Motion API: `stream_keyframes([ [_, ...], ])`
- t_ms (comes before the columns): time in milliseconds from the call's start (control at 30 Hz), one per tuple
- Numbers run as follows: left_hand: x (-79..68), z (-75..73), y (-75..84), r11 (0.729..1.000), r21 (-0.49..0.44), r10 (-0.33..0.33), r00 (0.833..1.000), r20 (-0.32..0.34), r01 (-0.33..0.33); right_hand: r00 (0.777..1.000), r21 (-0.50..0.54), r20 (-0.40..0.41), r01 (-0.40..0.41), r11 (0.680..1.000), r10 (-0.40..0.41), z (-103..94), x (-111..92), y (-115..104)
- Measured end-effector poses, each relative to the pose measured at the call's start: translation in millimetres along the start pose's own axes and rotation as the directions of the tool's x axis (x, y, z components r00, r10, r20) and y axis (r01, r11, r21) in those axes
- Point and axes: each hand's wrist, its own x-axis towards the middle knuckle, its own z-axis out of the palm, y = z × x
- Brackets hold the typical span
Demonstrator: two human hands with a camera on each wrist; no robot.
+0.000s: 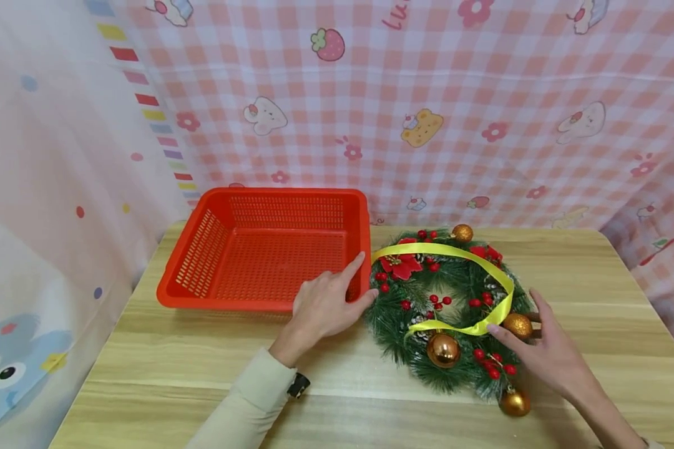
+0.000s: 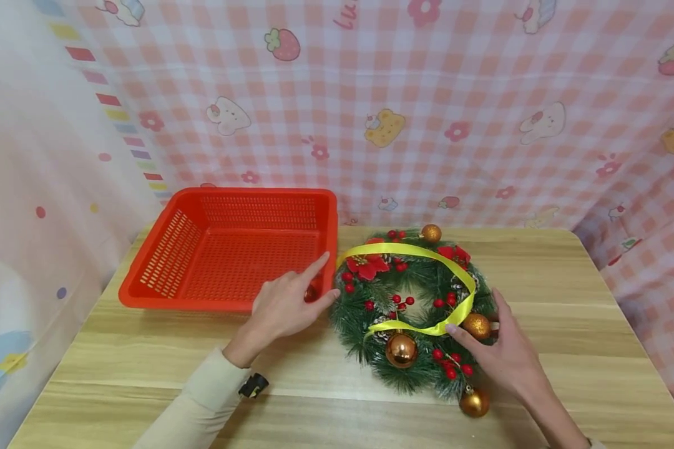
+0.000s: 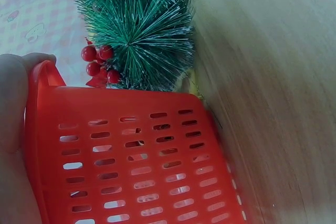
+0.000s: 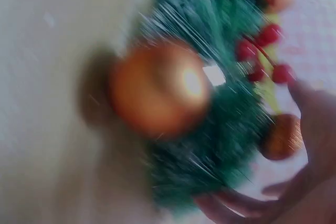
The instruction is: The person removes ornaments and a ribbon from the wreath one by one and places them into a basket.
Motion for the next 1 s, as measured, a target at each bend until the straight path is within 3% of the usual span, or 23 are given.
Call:
stream_keyframes([
  [100, 0.4, 0.4, 0.1, 1.0, -0.002, 0.003, 1.0, 0.001, -0.003, 0.999, -0.007, 0.033, -0.006, 1.0, 0.007, -16.4, 2.2, 0.1],
  [200, 0.8, -0.1, 0.0, 1.0, 0.001, -0.002, 1.0, 0.002, 0.002, 1.0, -0.009, 0.011, 0.023, 1.0, -0.023, -33.6, 11.2, 0.0],
  [300, 0.6, -1.1, -0.3, 1.0, 0.0, -0.007, 1.0, 0.002, 0.007, 0.996, 0.01, 0.023, 0.088, 0.996, -0.088, -51.4, 25.9, 2.6],
  [433, -0.1, -1.3, -0.4, 1.0, -0.003, -0.003, 1.0, 0.006, 0.003, 0.973, 0.068, 0.118, 0.189, 0.98, -0.196, -67.6, 46.5, 9.8],
  [667, 0.3, -0.7, -0.5, 1.0, 0.0, -0.008, 1.0, 0.016, 0.008, 0.92, 0.112, 0.242, 0.288, 0.951, -0.308, -62.1, 83.7, 11.2],
  [867, -0.4, -1.0, -1.1, 1.0, -0.001, -0.007, 1.0, 0.014, 0.007, 0.894, 0.102, 0.312, 0.306, 0.947, -0.322, -47.8, 108.4, 9.3],
  [1000, 0.3, -0.6, -1.3, 1.0, -0.008, 0.009, 1.0, 0.007, -0.009, 0.888, 0.077, 0.336, 0.305, 0.949, -0.313, -42.8, 117.2, 10.8],
])
